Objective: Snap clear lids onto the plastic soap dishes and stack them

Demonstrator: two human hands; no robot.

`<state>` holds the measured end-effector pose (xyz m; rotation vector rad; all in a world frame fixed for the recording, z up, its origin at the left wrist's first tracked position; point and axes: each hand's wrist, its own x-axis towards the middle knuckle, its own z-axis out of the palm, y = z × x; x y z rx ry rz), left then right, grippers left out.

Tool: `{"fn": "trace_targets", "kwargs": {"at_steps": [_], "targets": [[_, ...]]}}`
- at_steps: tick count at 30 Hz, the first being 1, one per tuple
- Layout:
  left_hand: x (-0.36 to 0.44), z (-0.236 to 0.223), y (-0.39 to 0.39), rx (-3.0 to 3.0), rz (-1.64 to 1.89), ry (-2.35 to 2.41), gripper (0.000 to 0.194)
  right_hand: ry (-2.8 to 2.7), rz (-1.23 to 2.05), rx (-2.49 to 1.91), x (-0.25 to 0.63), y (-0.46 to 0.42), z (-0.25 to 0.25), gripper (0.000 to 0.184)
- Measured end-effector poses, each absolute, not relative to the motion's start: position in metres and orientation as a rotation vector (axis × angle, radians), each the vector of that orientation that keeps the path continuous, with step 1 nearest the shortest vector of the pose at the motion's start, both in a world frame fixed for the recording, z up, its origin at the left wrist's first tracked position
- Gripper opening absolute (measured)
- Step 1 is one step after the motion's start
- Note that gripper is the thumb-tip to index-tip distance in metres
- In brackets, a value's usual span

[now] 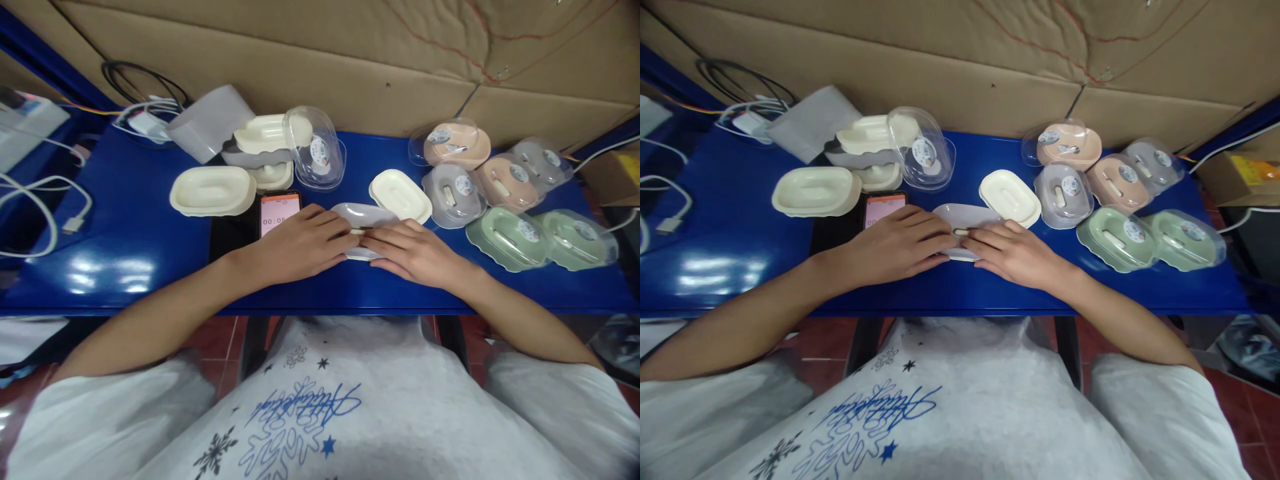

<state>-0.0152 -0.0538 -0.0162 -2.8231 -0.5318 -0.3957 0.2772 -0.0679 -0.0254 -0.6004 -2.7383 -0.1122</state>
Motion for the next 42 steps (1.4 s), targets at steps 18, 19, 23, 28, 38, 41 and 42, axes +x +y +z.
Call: {"fn": "trace_targets", "kwargs": {"at_steps": [18,19,23,28,38,41,42], "targets": [[-0.039,-0.016,-0.025,-2.664,-0.622,-0.801,0.036,-2.734,-0.036,-0.638,0.271,-0.064,-0.034,0.04],[-0.046,-0.018,-0.015,-2.605,-0.632,-0.892,0.045,-2.739,0.004,-0.635,0.271,-0.063,-0.034,0.042],[-0.071,-0.029,0.025,-2.472,-0.567,-1.019,0.056,-2.737,0.11,-0.621,0.273,-0.062,-0.035,0.047],[-0.077,-0.026,0.043,-2.35,-0.395,-1.056,0.039,-2.736,0.148,-0.64,0.273,-0.062,-0.036,0.049],[-0.071,-0.003,0.011,-2.463,-0.535,-1.101,0.035,-2.737,0.113,-0.559,0.274,-0.059,-0.037,0.049],[-0.063,-0.004,0.001,-2.537,-0.724,-1.109,0.038,-2.627,0.124,-0.555,0.276,-0.058,-0.039,0.062],[-0.059,-0.004,-0.004,-2.543,-0.767,-1.088,0.037,-2.555,0.108,-0.585,0.278,-0.058,-0.039,0.067]]}}
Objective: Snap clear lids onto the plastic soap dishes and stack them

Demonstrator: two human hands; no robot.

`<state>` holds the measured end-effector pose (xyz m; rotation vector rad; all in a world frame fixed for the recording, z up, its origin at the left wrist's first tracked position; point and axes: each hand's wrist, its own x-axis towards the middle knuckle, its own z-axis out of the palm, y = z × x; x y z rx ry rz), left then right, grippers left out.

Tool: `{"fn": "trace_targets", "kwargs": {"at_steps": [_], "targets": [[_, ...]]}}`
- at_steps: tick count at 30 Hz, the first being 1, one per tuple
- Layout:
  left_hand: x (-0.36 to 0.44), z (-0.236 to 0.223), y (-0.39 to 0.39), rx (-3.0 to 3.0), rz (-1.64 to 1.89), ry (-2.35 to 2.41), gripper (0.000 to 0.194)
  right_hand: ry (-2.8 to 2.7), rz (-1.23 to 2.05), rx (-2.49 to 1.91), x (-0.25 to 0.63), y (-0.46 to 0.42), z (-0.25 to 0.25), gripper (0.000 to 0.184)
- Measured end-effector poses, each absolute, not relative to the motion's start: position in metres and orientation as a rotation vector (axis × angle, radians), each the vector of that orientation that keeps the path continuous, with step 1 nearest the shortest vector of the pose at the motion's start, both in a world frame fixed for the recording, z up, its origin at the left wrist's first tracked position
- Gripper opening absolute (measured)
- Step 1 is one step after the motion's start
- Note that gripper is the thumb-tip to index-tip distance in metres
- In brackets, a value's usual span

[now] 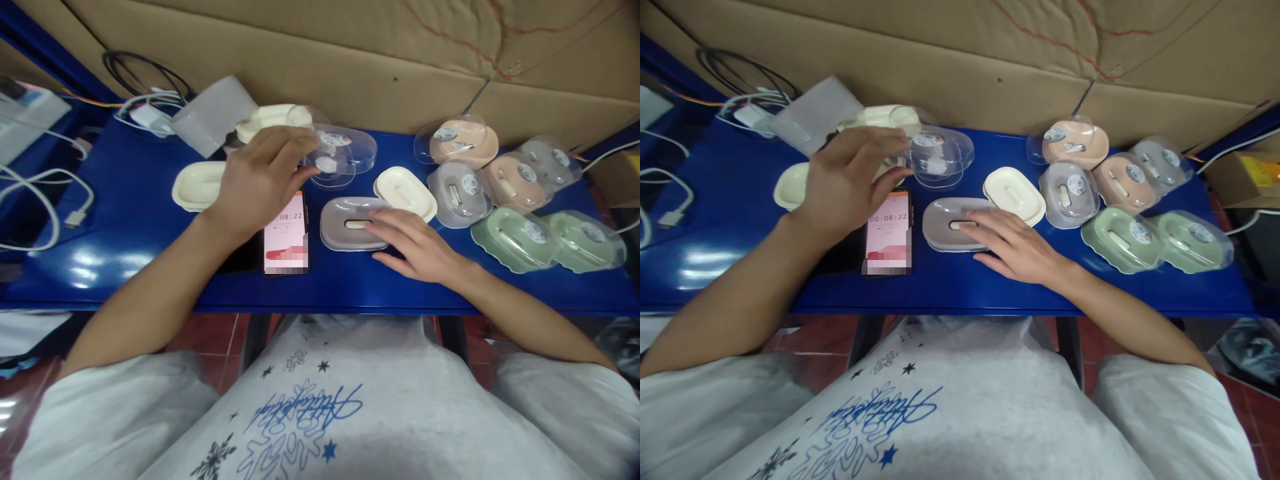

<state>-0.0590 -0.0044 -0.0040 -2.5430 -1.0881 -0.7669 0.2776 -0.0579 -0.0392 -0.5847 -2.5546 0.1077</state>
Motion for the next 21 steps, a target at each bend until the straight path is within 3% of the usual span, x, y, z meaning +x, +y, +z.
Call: {"fn": "trace_targets", "kwargs": {"at_steps": [5,14,21], "targets": [[-0.034,-0.006,-0.041,-2.576,-0.765,-0.933,0.029,-2.315,0.014,-0.84,0.285,-0.061,-0.031,0.087],[-0.017,-0.016,-0.06,-2.714,-0.665,-0.693,0.019,-2.524,0.256,-0.809,0.288,-0.052,-0.035,0.065],[-0.023,-0.012,-0.049,-2.865,-0.539,-0.518,0.037,-2.596,0.241,-0.682,0.287,-0.051,-0.033,0.073]]}}
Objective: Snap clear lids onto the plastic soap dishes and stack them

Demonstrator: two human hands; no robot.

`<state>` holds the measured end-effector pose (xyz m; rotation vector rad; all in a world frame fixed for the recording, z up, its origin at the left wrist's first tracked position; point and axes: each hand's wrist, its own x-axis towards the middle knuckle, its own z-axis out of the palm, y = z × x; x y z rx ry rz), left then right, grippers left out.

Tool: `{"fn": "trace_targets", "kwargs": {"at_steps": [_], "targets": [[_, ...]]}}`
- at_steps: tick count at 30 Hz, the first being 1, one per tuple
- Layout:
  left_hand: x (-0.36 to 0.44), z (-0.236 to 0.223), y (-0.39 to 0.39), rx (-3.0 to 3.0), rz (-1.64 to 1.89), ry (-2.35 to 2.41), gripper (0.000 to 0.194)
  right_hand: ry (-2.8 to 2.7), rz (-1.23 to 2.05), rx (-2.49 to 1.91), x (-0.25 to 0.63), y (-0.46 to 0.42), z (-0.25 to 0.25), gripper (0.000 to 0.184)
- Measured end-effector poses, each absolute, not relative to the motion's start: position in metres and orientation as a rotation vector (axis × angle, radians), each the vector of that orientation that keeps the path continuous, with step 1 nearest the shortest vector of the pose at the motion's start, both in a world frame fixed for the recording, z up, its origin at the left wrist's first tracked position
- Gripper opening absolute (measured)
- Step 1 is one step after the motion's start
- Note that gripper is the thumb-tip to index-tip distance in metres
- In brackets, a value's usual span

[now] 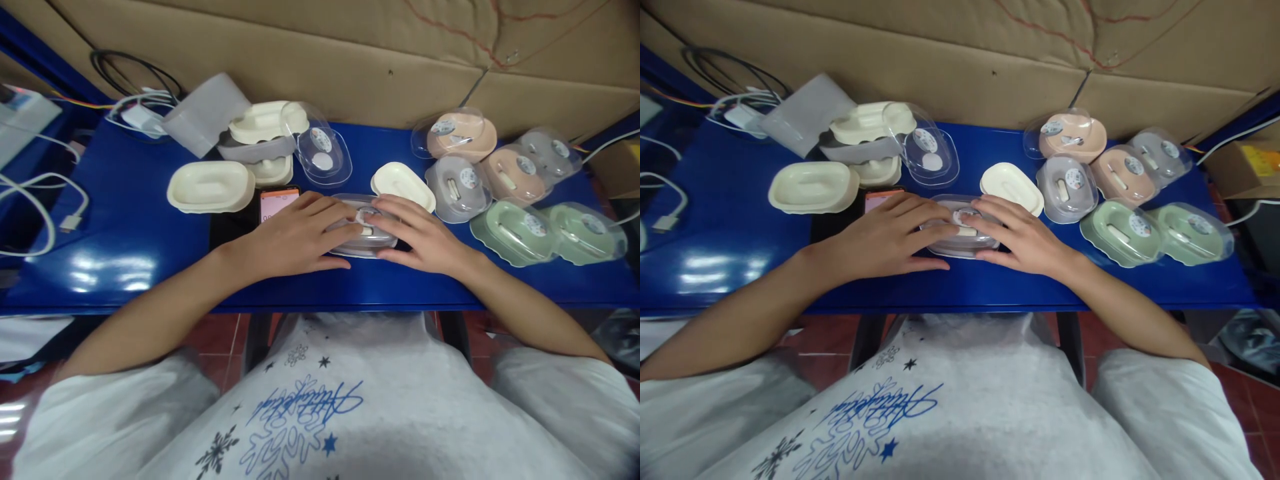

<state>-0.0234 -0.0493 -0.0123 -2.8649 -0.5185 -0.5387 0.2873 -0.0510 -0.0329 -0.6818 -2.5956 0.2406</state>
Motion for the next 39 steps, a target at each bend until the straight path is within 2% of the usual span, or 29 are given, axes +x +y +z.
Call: {"fn": "trace_targets", "kwargs": {"at_steps": [3,8,18,23,28,32,39], "targets": [[-0.024,-0.01,-0.05,-2.896,-0.494,-0.532,0.031,-2.661,0.231,-0.668,0.287,-0.052,-0.031,0.08],[-0.023,-0.012,-0.049,-2.857,-0.432,-0.575,0.019,-2.668,0.193,-0.683,0.287,-0.051,-0.032,0.07],[-0.021,-0.016,-0.052,-2.854,-0.536,-0.595,0.013,-2.682,0.158,-0.676,0.285,-0.052,-0.032,0.059],[-0.02,-0.014,-0.052,-2.794,-0.454,-0.599,0.015,-2.687,0.157,-0.68,0.284,-0.051,-0.032,0.058],[-0.025,-0.011,-0.048,-2.842,-0.545,-0.547,0.023,-2.648,0.085,-0.664,0.285,-0.052,-0.033,0.058],[-0.03,-0.01,-0.044,-2.769,-0.63,-0.646,0.031,-2.516,0.039,-0.658,0.289,-0.05,-0.03,0.064],[-0.031,-0.01,-0.043,-2.719,-0.666,-0.644,0.027,-2.383,0.004,-0.625,0.297,-0.044,-0.026,0.077]]}}
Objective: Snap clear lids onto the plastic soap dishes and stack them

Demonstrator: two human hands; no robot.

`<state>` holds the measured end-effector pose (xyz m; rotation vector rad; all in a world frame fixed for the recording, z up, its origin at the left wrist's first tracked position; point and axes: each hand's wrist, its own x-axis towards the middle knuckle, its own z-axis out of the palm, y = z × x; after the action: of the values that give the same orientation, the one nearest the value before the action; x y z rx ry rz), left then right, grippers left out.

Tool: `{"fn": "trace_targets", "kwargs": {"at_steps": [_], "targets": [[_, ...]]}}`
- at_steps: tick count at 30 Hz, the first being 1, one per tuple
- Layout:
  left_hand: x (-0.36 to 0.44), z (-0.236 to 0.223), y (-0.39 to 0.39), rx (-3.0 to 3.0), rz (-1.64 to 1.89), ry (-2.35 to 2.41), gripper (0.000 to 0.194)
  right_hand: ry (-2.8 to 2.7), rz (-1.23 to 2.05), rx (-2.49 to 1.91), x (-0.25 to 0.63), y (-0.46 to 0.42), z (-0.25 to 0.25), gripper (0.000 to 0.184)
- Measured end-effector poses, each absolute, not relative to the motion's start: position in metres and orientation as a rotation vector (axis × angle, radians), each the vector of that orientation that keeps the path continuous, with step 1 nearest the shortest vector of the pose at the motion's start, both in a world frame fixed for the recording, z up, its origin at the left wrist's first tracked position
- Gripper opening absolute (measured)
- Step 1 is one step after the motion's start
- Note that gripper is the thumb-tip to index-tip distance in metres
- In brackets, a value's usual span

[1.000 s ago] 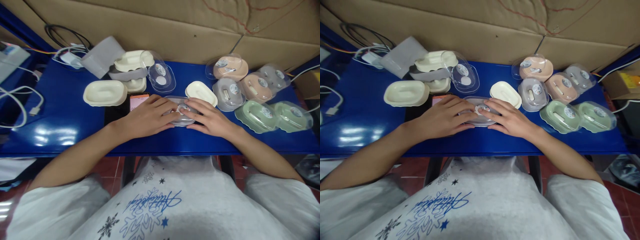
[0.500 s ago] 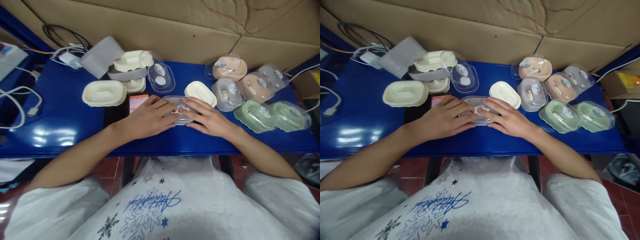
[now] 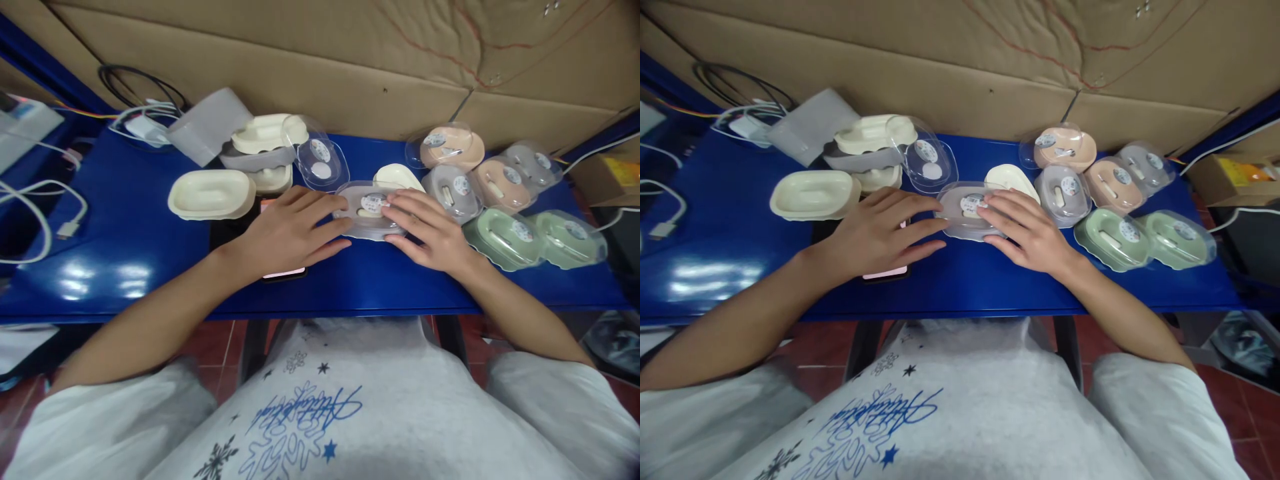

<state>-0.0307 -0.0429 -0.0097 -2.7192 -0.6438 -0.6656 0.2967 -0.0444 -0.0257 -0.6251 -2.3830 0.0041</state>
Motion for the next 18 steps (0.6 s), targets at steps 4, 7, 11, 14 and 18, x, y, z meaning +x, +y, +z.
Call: {"fn": "trace_targets", "kwargs": {"at_steps": [4,7,11,14,18], "targets": [[-0.026,-0.01,-0.045,-2.73,-0.706,-0.589,0.024,-2.371,-0.088,-0.656,0.303,-0.039,-0.018,0.07],[-0.024,-0.01,-0.044,-2.714,-0.716,-0.575,0.022,-2.35,-0.181,-0.774,0.306,-0.023,-0.009,0.053],[-0.022,-0.011,-0.044,-2.734,-0.654,-0.6,0.026,-2.361,-0.2,-0.941,0.297,0.011,0.0,0.043],[-0.02,-0.011,-0.046,-2.736,-0.599,-0.658,0.029,-2.416,-0.185,-1.069,0.284,0.039,0.003,0.045],[-0.025,-0.014,-0.038,-2.742,-0.59,-0.861,0.029,-2.447,-0.134,-1.189,0.271,0.063,-0.004,0.039]]}}
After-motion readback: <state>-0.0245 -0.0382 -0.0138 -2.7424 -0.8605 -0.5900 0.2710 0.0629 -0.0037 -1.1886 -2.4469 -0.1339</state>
